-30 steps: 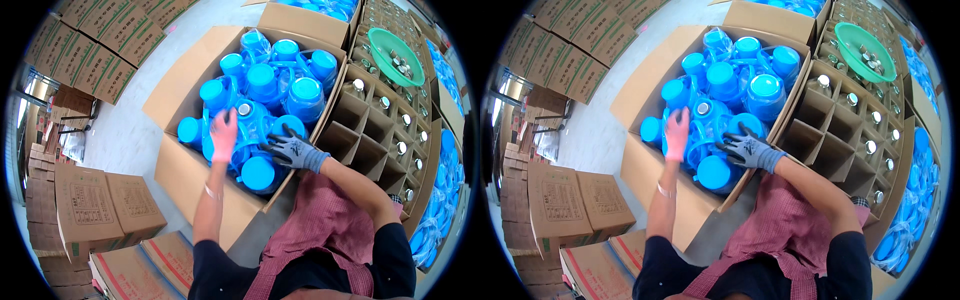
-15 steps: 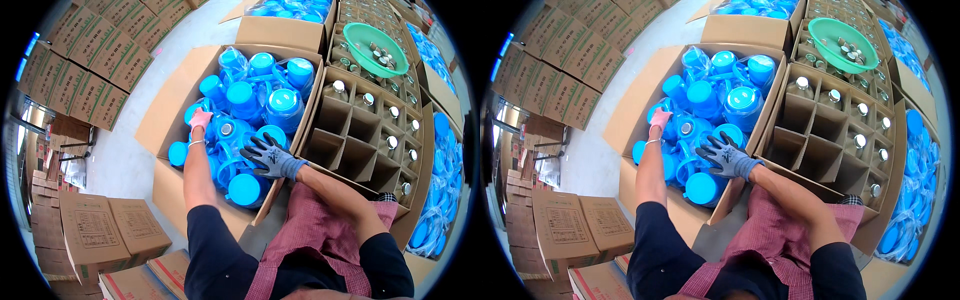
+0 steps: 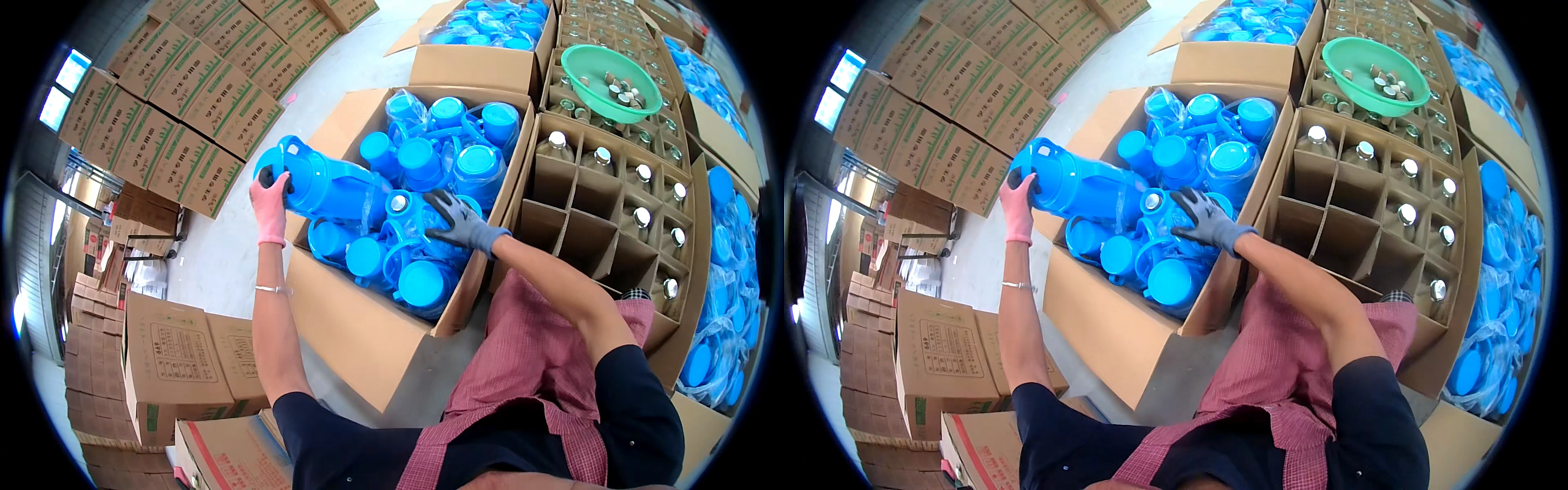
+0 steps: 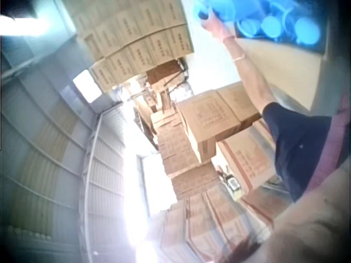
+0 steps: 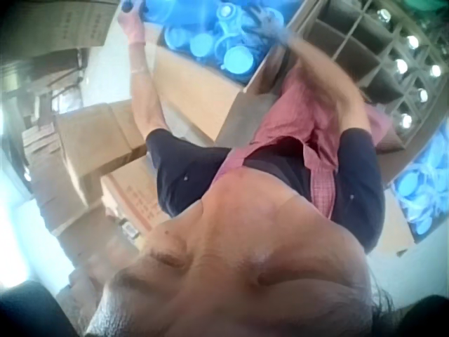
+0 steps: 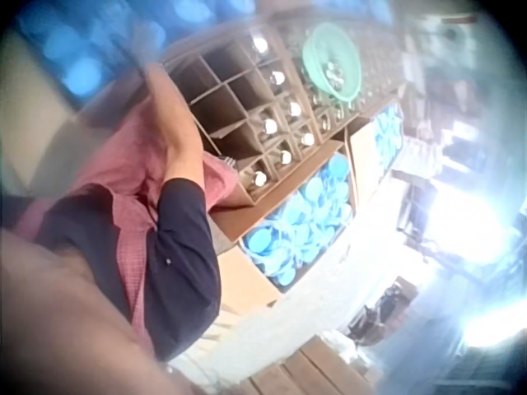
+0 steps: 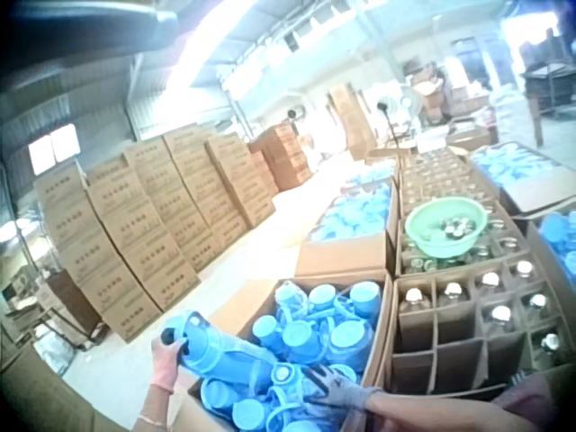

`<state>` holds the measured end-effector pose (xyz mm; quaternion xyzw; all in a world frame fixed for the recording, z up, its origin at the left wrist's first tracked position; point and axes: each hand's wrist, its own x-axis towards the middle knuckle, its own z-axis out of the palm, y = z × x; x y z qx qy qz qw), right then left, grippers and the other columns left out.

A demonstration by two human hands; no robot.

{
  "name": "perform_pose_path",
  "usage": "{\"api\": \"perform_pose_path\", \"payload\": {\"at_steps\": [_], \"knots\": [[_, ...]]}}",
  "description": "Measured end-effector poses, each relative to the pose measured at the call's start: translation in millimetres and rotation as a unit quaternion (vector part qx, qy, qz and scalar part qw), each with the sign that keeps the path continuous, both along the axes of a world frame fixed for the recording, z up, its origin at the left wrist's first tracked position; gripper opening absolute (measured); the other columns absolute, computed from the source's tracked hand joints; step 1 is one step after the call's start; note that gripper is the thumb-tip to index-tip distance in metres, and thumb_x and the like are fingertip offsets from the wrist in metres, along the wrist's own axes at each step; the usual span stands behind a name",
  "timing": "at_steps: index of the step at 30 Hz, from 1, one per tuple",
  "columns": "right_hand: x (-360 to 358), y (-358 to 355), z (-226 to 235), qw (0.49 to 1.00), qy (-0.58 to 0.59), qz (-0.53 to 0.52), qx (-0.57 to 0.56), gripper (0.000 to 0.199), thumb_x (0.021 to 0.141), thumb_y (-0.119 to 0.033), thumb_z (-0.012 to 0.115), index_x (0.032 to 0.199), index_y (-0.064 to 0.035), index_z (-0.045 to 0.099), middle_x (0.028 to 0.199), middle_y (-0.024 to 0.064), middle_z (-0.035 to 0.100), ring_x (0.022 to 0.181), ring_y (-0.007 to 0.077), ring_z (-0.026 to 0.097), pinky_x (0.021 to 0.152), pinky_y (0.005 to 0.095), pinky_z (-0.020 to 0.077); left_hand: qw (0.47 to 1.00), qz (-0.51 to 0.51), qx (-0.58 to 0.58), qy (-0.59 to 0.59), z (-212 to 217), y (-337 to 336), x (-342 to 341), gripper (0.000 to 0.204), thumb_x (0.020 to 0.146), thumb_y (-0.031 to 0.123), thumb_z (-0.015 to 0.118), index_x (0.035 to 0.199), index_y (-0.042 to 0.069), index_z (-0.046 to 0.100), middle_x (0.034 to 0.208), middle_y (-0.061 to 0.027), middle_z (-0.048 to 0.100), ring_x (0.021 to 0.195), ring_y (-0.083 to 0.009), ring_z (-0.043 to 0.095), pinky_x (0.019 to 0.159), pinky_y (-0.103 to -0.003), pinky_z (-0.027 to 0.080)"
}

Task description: The person assembles blue plastic containers by hand. They pick up a container, insert a metal cap into the opening, and then place the assembled unit into a cardboard box. The process is repeated continuously throughout the video.

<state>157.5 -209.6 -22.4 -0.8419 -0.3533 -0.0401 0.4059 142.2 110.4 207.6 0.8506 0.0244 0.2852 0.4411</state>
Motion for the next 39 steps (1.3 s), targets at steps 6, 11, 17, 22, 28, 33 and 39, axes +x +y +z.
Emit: {"api": "perform_pose_path", "payload": {"at_steps": [6, 11, 17, 22, 28, 33, 39], "knots": [[25.1, 30.5, 65.8, 0.991, 0.002, -0.087, 0.104, 0.075, 0.084, -0.048, 0.064, 0.144, -0.0166, 0.033, 0.145, 0.0183, 0.034, 0.133, 0.0414, 0.034, 0.111, 0.0467, 0.0297, 0.993, -0.083, -0.031, -0.079, 40.6, -39.3, -60.0, 0.022, 0.084, 0.005, 0.063, 0.103, -0.005, 0.06, 0.088, -0.0051, 0.062, 0.074, -0.0092, 0.056, 0.066, -0.024, 0.047], [64.7, -75.4, 111.4, 0.953, -0.255, -0.122, 0.11, 0.054, 0.086, -0.003, 0.057, 0.137, -0.016, 0.044, 0.142, 0.0146, 0.039, 0.127, 0.034, 0.043, 0.103, 0.0407, 0.0417, 0.961, -0.246, 0.014, -0.122, 131.9, -47.6, -100.5, 0.038, 0.086, 0.003, 0.056, 0.123, -0.007, 0.054, 0.108, -0.0102, 0.061, 0.093, -0.0162, 0.06, 0.083, -0.028, 0.048], [-33.0, -174.8, 224.0, 0.92, 0.151, 0.086, 0.35, 0.076, 0.093, -0.064, 0.039, 0.149, -0.0144, 0.028, 0.147, 0.009, 0.038, 0.128, 0.0258, 0.046, 0.107, 0.039, 0.037, 0.894, -0.368, 0.182, -0.181, 175.1, -162.4, -94.6, 0.032, 0.082, -0.001, 0.054, 0.113, -0.003, 0.06, 0.112, -0.0112, 0.061, 0.102, -0.0202, 0.06, 0.092, -0.029, 0.045], [-128.7, -209.5, 229.2, 0.871, 0.195, 0.202, 0.404, 0.085, 0.088, -0.067, 0.044, 0.149, -0.0124, 0.025, 0.142, 0.0121, 0.041, 0.123, 0.0206, 0.049, 0.105, 0.0366, 0.0387, 0.848, -0.502, 0.127, -0.112, 97.4, -285.1, -72.9, 0.032, 0.083, 0.003, 0.058, 0.115, 0.002, 0.061, 0.114, -0.0128, 0.061, 0.102, -0.0233, 0.06, 0.092, -0.031, 0.046], [-227.4, -259.6, 185.9, 0.932, 0.194, -0.016, 0.307, 0.061, 0.091, -0.029, 0.061, 0.14, -0.0007, 0.039, 0.135, 0.0108, 0.05, 0.122, 0.0168, 0.047, 0.104, 0.0337, 0.0379, 0.752, -0.603, -0.183, 0.194, -39.5, -353.7, -81.4, 0.048, 0.089, 0.033, 0.064, 0.123, -0.001, 0.059, 0.115, -0.014, 0.065, 0.107, -0.0213, 0.061, 0.092, -0.033, 0.048], [-265.1, -288.4, 202.6, 0.941, 0.036, 0.054, 0.331, 0.042, 0.088, -0.018, 0.062, 0.122, 0.0051, 0.056, 0.12, 0.0158, 0.06, 0.108, 0.0224, 0.058, 0.094, 0.0358, 0.0455, 0.597, -0.608, -0.448, 0.269, -60.8, -362.7, -86.1, 0.085, 0.089, 0.069, 0.038, 0.115, -0.009, 0.06, 0.111, -0.019, 0.066, 0.097, -0.0238, 0.065, 0.09, -0.036, 0.051], [-244.4, -219.1, 199.2, 0.953, -0.153, -0.261, -0.002, 0.059, 0.082, -0.034, 0.072, 0.131, -0.0081, 0.052, 0.129, 0.0199, 0.051, 0.125, 0.0331, 0.046, 0.103, 0.0392, 0.0387, 0.831, -0.445, -0.244, 0.229, -94.8, -395.6, -80.4, 0.072, 0.097, 0.06, 0.03, 0.113, -0.002, 0.064, 0.101, -0.0123, 0.068, 0.092, -0.0186, 0.064, 0.085, -0.032, 0.05]]}}
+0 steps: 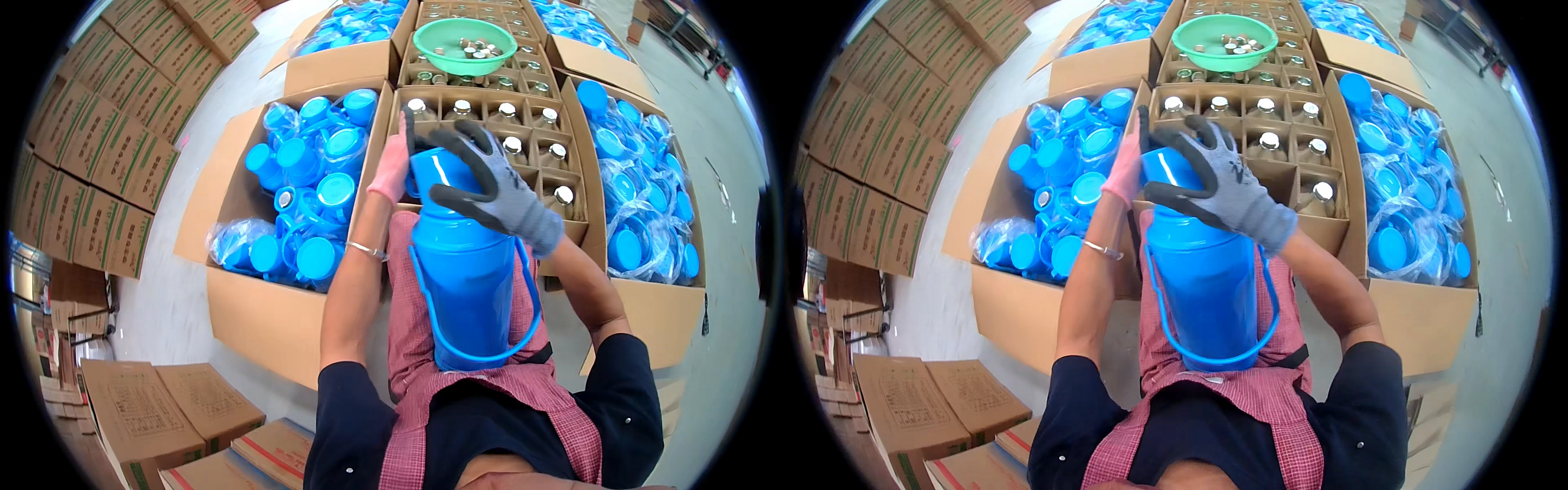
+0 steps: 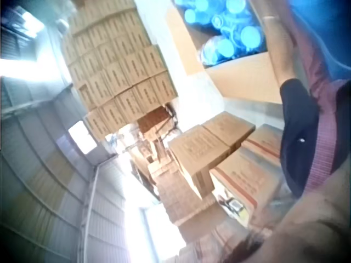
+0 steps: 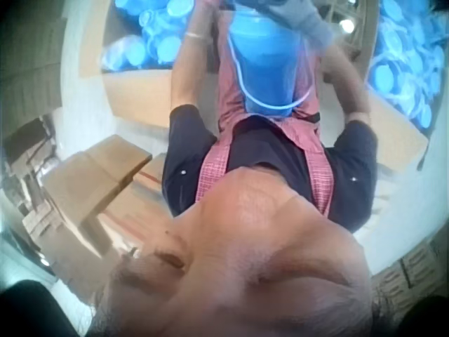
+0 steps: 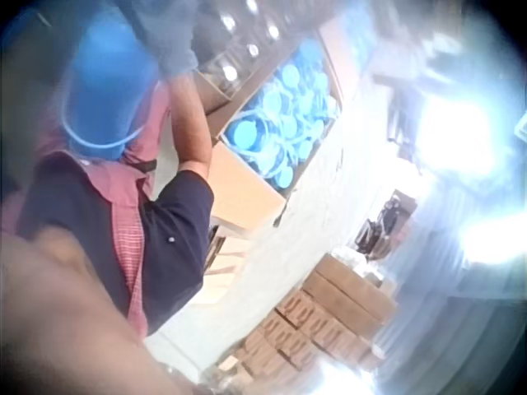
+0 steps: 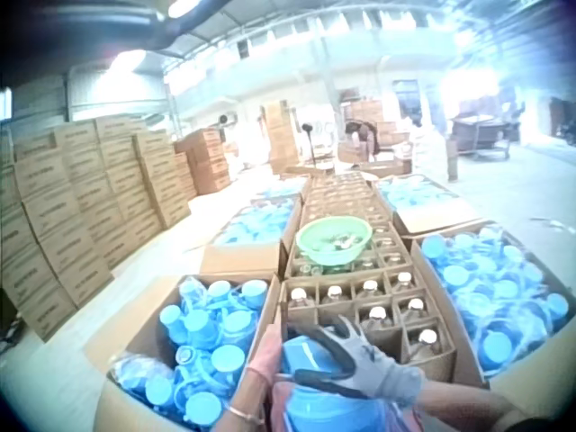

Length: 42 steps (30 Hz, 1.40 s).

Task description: The person assembles blue plastic containers by hand. They pick up a container, insert a metal cap into the opening, and then place the assembled unit into a cardboard box. The process is repeated continuously throughout the video.

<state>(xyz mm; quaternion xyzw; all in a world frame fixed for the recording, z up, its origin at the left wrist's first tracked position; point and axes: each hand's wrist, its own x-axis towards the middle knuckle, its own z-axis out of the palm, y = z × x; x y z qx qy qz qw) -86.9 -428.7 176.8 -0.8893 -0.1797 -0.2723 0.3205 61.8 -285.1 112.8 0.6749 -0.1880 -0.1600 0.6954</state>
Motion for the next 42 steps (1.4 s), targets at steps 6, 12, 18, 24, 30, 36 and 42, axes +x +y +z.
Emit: {"api": "perform_pose_path", "payload": {"at_steps": [6, 12, 18, 24, 30, 36, 42], "knots": [[51.9, -46.6, -42.1, 0.9, 0.217, 0.038, 0.376, 0.045, 0.089, -0.035, 0.067, 0.123, -0.0068, 0.055, 0.109, 0.0062, 0.058, 0.099, 0.0121, 0.053, 0.087, 0.0285, 0.0456, 0.996, -0.052, 0.074, -0.006, 9.7, 25.7, -43.5, 0.052, 0.093, 0.026, 0.059, 0.136, 0.001, 0.046, 0.124, -0.0206, 0.058, 0.118, -0.0256, 0.054, 0.098, -0.034, 0.042], [73.1, -44.1, -24.6, 0.9, 0.184, 0.143, 0.368, 0.044, 0.091, -0.028, 0.062, 0.128, -0.0058, 0.052, 0.11, 0.0068, 0.061, 0.101, 0.0132, 0.055, 0.086, 0.0289, 0.047, 0.941, 0.314, -0.109, -0.064, -5.8, 98.8, 9.2, 0.047, 0.09, 0.007, 0.051, 0.136, -0.004, 0.045, 0.123, -0.0182, 0.057, 0.104, -0.0224, 0.056, 0.094, -0.033, 0.044], [34.2, -35.2, -35.0, 0.965, 0.161, 0.124, 0.163, 0.027, 0.081, -0.019, 0.067, 0.102, -0.0013, 0.066, 0.104, 0.0153, 0.064, 0.095, 0.0297, 0.062, 0.085, 0.0359, 0.0477, 0.73, 0.596, 0.298, -0.153, -90.5, 272.0, 79.1, 0.063, 0.087, 0.016, 0.056, 0.145, 0.008, 0.034, 0.128, -0.0256, 0.054, 0.115, -0.0393, 0.054, 0.101, -0.04, 0.04], [38.9, -34.2, -40.0, 0.964, 0.157, 0.099, 0.192, 0.028, 0.081, -0.018, 0.066, 0.103, -0.0009, 0.065, 0.104, 0.014, 0.063, 0.097, 0.0272, 0.062, 0.085, 0.0359, 0.0476, 0.669, 0.39, 0.63, -0.057, -144.8, 299.3, 102.8, 0.068, 0.089, 0.028, 0.056, 0.148, 0.014, 0.027, 0.132, -0.0219, 0.053, 0.115, -0.0344, 0.057, 0.099, -0.046, 0.041], [43.2, -26.0, -43.9, 0.959, 0.16, 0.081, 0.22, 0.029, 0.081, -0.018, 0.066, 0.105, -0.0001, 0.064, 0.104, 0.0138, 0.064, 0.098, 0.0259, 0.062, 0.086, 0.0345, 0.047, 0.52, 0.355, 0.76, -0.161, -141.3, 306.8, 106.0, 0.059, 0.09, 0.03, 0.055, 0.144, 0.015, 0.036, 0.11, -0.0169, 0.061, 0.103, -0.0354, 0.06, 0.093, -0.051, 0.042], [43.5, -28.1, -48.5, 0.955, 0.168, 0.086, 0.227, 0.029, 0.082, -0.018, 0.065, 0.106, -0.0007, 0.064, 0.105, 0.0134, 0.063, 0.098, 0.0241, 0.061, 0.087, 0.0334, 0.0465, 0.569, 0.255, 0.752, -0.216, -125.4, 293.1, 105.0, 0.052, 0.088, 0.009, 0.049, 0.139, 0.02, 0.045, 0.108, -0.0155, 0.059, 0.102, -0.0313, 0.059, 0.084, -0.048, 0.045], [41.1, -26.9, -45.9, 0.957, 0.169, 0.079, 0.222, 0.029, 0.083, -0.018, 0.065, 0.106, -0.0009, 0.064, 0.105, 0.0131, 0.063, 0.099, 0.024, 0.061, 0.088, 0.0334, 0.0461, 0.672, 0.251, 0.697, -0.029, -126.7, 276.2, 132.7, 0.076, 0.084, 0.057, 0.057, 0.145, 0.018, 0.034, 0.137, -0.0202, 0.045, 0.128, -0.0409, 0.043, 0.106, -0.063, 0.027]]}}
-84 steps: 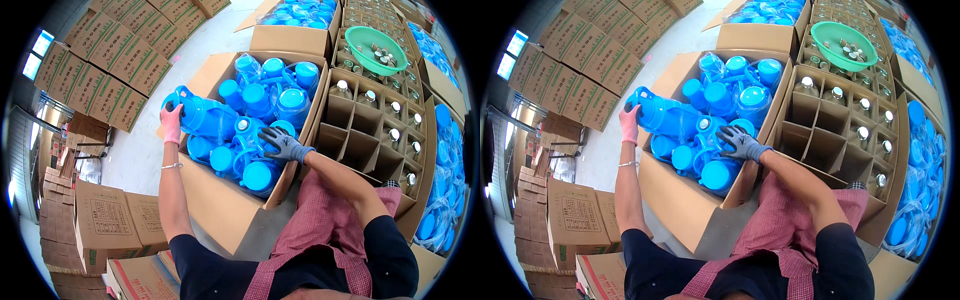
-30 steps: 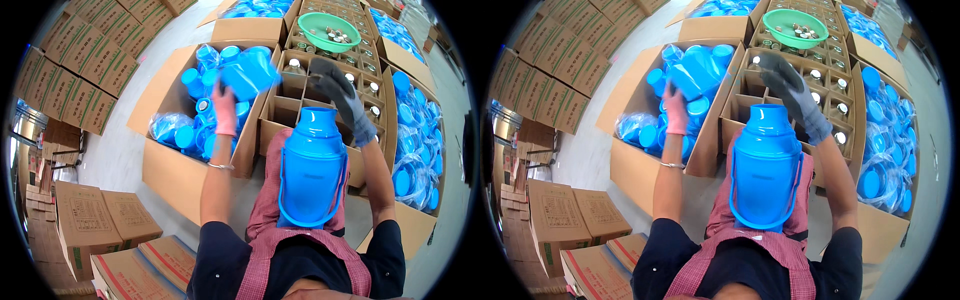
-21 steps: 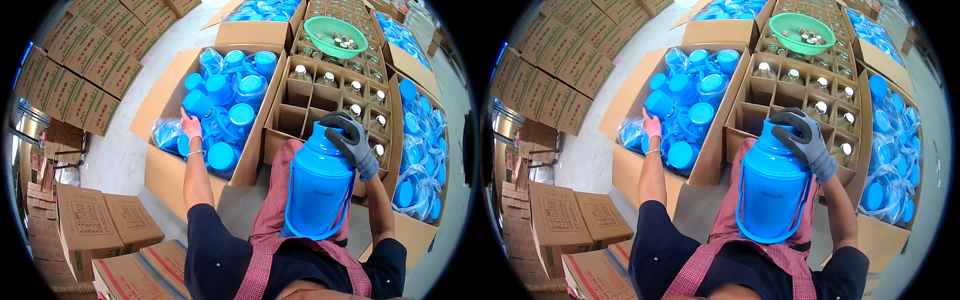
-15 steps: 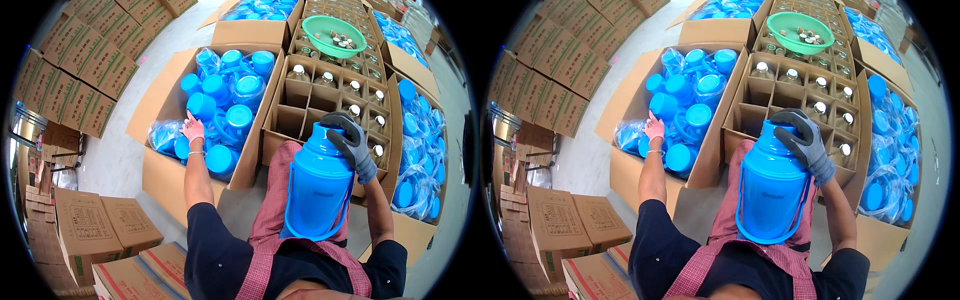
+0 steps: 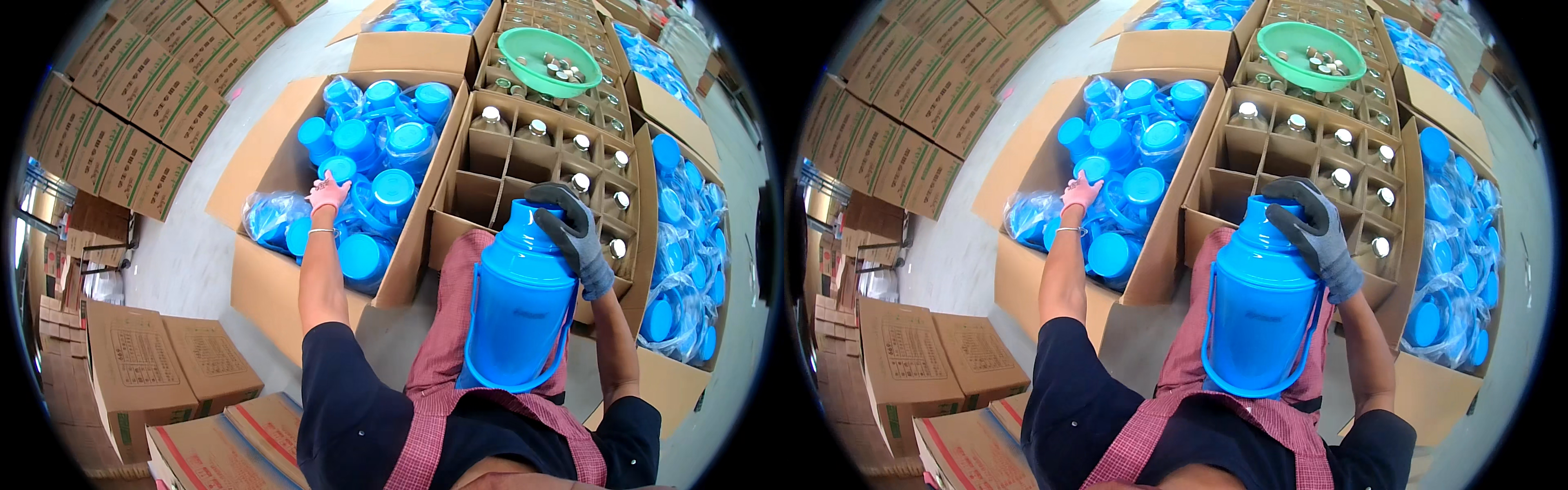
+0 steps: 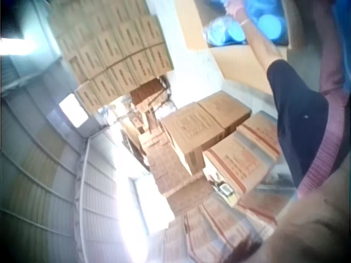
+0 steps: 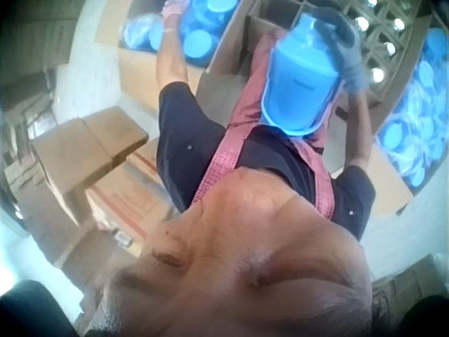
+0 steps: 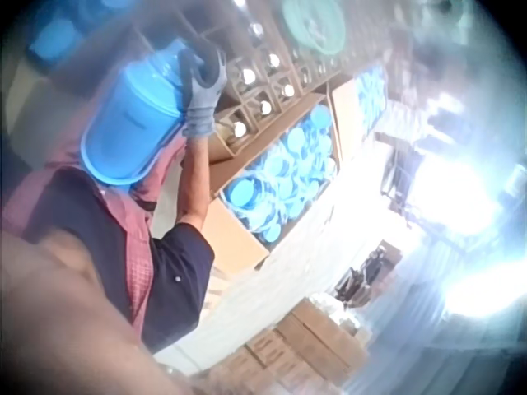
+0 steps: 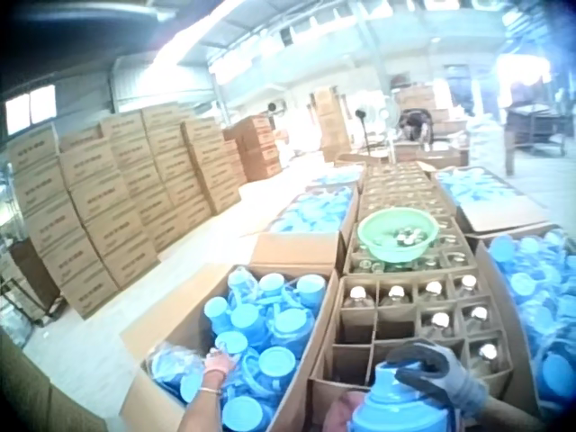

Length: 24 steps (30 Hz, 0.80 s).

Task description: The person assembles blue plastic containers by hand. They pick up a container, insert a metal cap into the opening, and then place the assembled unit into a cardboard box. The process is repeated continuously throughout the video.

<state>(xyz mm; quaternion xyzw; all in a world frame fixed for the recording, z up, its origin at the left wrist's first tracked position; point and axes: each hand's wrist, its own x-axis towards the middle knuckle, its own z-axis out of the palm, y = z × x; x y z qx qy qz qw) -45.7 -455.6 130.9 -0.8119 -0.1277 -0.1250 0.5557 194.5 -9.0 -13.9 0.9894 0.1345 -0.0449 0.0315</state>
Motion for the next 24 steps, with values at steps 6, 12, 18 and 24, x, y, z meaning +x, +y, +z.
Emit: {"api": "perform_pose_path", "payload": {"at_steps": [6, 12, 18, 24], "knots": [[-0.5, -1.3, -3.7, 1.0, 0.006, -0.001, 0.021, 0.034, 0.083, -0.019, 0.066, 0.11, -0.0003, 0.062, 0.109, 0.0136, 0.061, 0.103, 0.0243, 0.059, 0.09, 0.0336, 0.045, 0.977, 0.045, 0.081, 0.19, 3.2, 36.7, 0.9, 0.072, 0.085, 0.057, 0.055, 0.141, 0.013, 0.043, 0.147, -0.015, 0.039, 0.131, -0.0366, 0.04, 0.108, -0.062, 0.024], [-6.6, -10.8, -1.8, 0.989, -0.047, -0.1, -0.103, 0.049, 0.079, -0.027, 0.073, 0.118, -0.0004, 0.058, 0.117, 0.0182, 0.057, 0.109, 0.0333, 0.055, 0.093, 0.0387, 0.0439, 0.958, -0.203, -0.156, -0.127, 58.2, -87.8, -46.4, 0.054, 0.092, 0.036, 0.055, 0.134, 0.002, 0.048, 0.14, -0.0182, 0.046, 0.127, -0.0297, 0.046, 0.106, -0.043, 0.035], [12.2, -6.9, -23.7, 0.984, -0.076, -0.074, -0.145, 0.061, 0.079, -0.04, 0.072, 0.126, -0.0069, 0.054, 0.123, 0.0206, 0.053, 0.118, 0.0382, 0.048, 0.102, 0.0438, 0.0377, 0.692, -0.414, -0.591, -0.02, 88.3, -258.6, -183.5, 0.044, 0.098, 0.026, 0.049, 0.131, -0.003, 0.049, 0.127, -0.0179, 0.056, 0.121, -0.0246, 0.05, 0.104, -0.032, 0.037], [4.7, -64.6, -61.5, 0.99, -0.053, -0.054, -0.121, 0.055, 0.085, -0.03, 0.068, 0.131, -0.0057, 0.05, 0.125, 0.019, 0.051, 0.116, 0.031, 0.052, 0.096, 0.0396, 0.0449, 0.628, -0.26, -0.733, 0.001, 122.8, -252.7, -192.0, 0.04, 0.102, 0.023, 0.038, 0.128, -0.005, 0.051, 0.116, -0.0162, 0.062, 0.109, -0.0238, 0.059, 0.099, -0.034, 0.044]]}}
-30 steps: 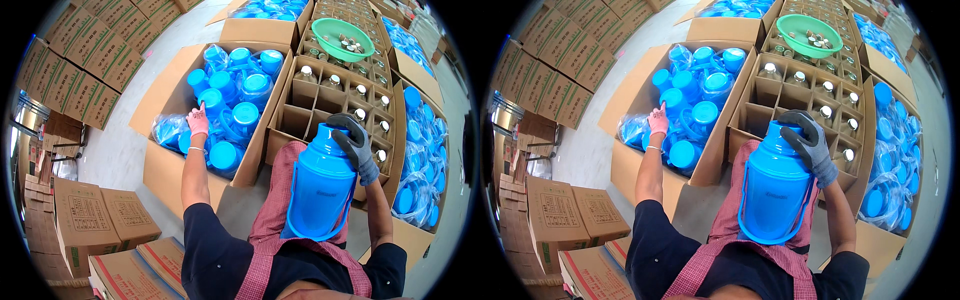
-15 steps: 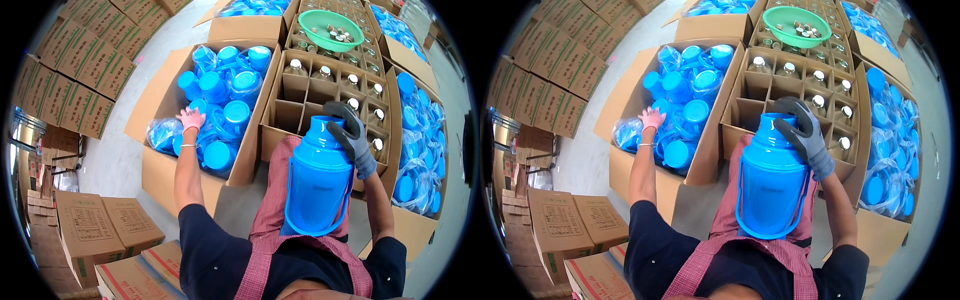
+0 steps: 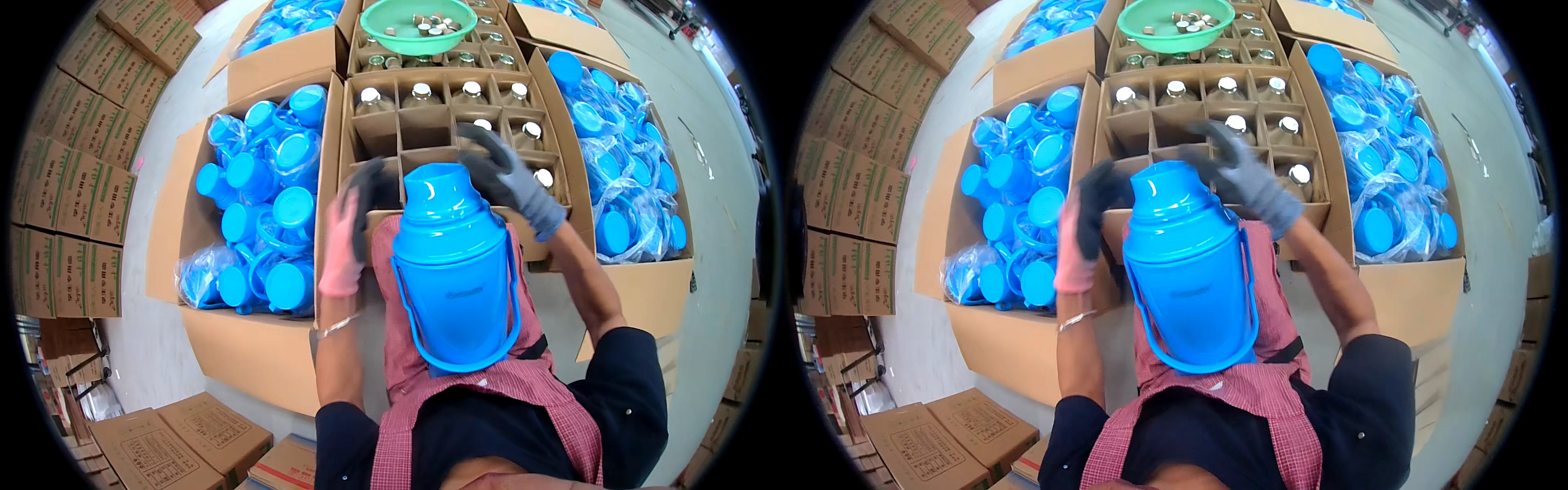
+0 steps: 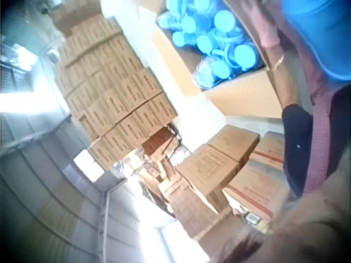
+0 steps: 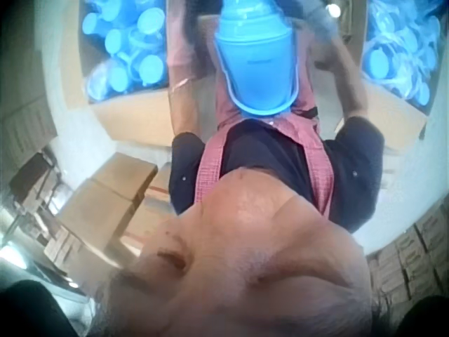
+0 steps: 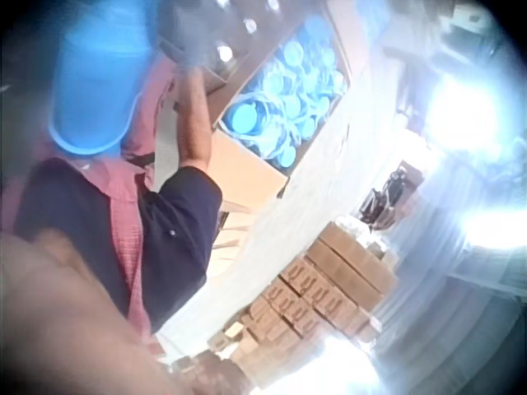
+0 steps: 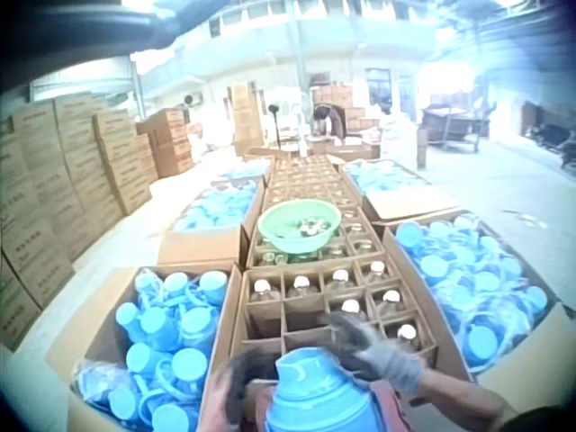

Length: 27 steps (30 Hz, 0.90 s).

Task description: The person assembles blue plastic containers by hand. They pick up a container, insert a metal cap into the opening, and then place the assembled unit into a cardboard box. The process is repeated continuously throughout the video.

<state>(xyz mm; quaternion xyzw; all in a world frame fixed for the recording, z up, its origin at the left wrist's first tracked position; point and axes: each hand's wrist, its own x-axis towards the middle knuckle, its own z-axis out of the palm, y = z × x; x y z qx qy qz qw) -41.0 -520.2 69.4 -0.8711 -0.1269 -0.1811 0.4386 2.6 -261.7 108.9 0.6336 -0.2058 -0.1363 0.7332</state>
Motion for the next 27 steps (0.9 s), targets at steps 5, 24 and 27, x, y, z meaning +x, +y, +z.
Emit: {"api": "perform_pose_path", "payload": {"at_steps": [5, 24, 27], "knots": [[1.2, -22.5, 14.1, 0.992, 0.121, 0.009, 0.047, 0.06, 0.084, -0.028, 0.069, 0.134, -0.0026, 0.046, 0.131, 0.0192, 0.049, 0.119, 0.0266, 0.05, 0.096, 0.0398, 0.0447, 0.999, -0.031, -0.013, 0.033, -13.1, 15.7, 3.7, 0.046, 0.098, 0.033, 0.048, 0.124, -0.004, 0.053, 0.111, -0.0117, 0.063, 0.095, -0.0195, 0.062, 0.081, -0.034, 0.051], [23.5, -13.0, 8.3, 0.904, 0.17, 0.096, 0.381, 0.072, 0.076, -0.037, 0.076, 0.131, 0.0013, 0.048, 0.128, 0.0176, 0.053, 0.119, 0.0269, 0.051, 0.099, 0.0353, 0.0421, 0.998, -0.021, -0.059, 0.031, -28.0, -3.7, 37.5, 0.051, 0.1, 0.04, 0.04, 0.126, -0.002, 0.051, 0.118, -0.0171, 0.06, 0.109, -0.025, 0.059, 0.1, -0.036, 0.041], [29.9, 14.5, 39.7, 0.955, 0.202, 0.138, 0.165, 0.078, 0.075, -0.04, 0.077, 0.133, 0.0008, 0.045, 0.126, 0.0156, 0.056, 0.118, 0.0238, 0.052, 0.098, 0.0357, 0.0423, 0.994, -0.046, 0.098, 0.031, -12.6, -13.3, 27.8, 0.05, 0.094, 0.037, 0.055, 0.127, 0.0, 0.05, 0.118, -0.0132, 0.059, 0.105, -0.0223, 0.058, 0.099, -0.035, 0.041]]}}
